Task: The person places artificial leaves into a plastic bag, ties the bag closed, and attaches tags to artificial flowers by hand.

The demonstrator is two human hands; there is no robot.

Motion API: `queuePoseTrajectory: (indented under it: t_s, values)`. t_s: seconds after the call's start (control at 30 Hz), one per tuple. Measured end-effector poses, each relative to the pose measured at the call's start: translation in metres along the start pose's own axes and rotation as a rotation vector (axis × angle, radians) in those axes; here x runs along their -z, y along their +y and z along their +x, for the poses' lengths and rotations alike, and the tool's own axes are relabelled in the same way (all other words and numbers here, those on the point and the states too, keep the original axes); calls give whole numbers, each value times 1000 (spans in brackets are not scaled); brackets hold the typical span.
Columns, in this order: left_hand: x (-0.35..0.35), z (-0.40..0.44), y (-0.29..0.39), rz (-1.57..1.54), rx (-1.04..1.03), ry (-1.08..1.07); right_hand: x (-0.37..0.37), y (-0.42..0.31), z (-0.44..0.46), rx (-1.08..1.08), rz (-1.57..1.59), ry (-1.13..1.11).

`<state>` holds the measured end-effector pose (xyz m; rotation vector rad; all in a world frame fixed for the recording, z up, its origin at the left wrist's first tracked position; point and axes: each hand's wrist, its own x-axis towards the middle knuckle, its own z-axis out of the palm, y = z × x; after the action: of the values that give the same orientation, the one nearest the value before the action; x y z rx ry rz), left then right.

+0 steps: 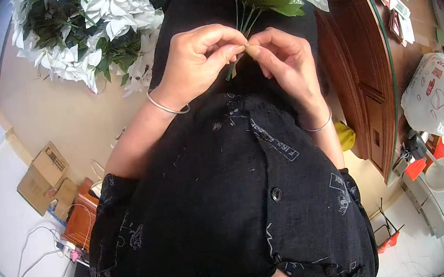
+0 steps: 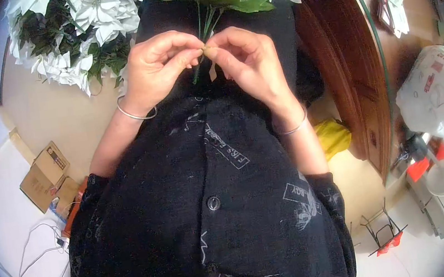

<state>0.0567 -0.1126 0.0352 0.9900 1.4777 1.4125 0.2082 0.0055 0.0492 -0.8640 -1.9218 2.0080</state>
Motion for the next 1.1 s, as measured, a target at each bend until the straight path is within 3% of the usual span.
queuePoseTrajectory:
  t_s: [0.23, 0.43, 0.63, 0.83, 1.1]
  values:
    - [-3, 2, 2, 25, -10, 19, 3, 1, 2, -9, -71, -20]
    - [-3, 1, -7, -148, 85, 9, 4, 7, 4, -51, 14, -31]
    - [4, 1, -13, -1, 29, -63, 3, 11, 5, -67, 18, -51]
    - [6, 2, -11, 150, 105, -84, 2, 17, 7, -77, 67, -47]
    - [3, 2, -18, 127, 48, -36, -3, 22, 7, -45, 139, 18]
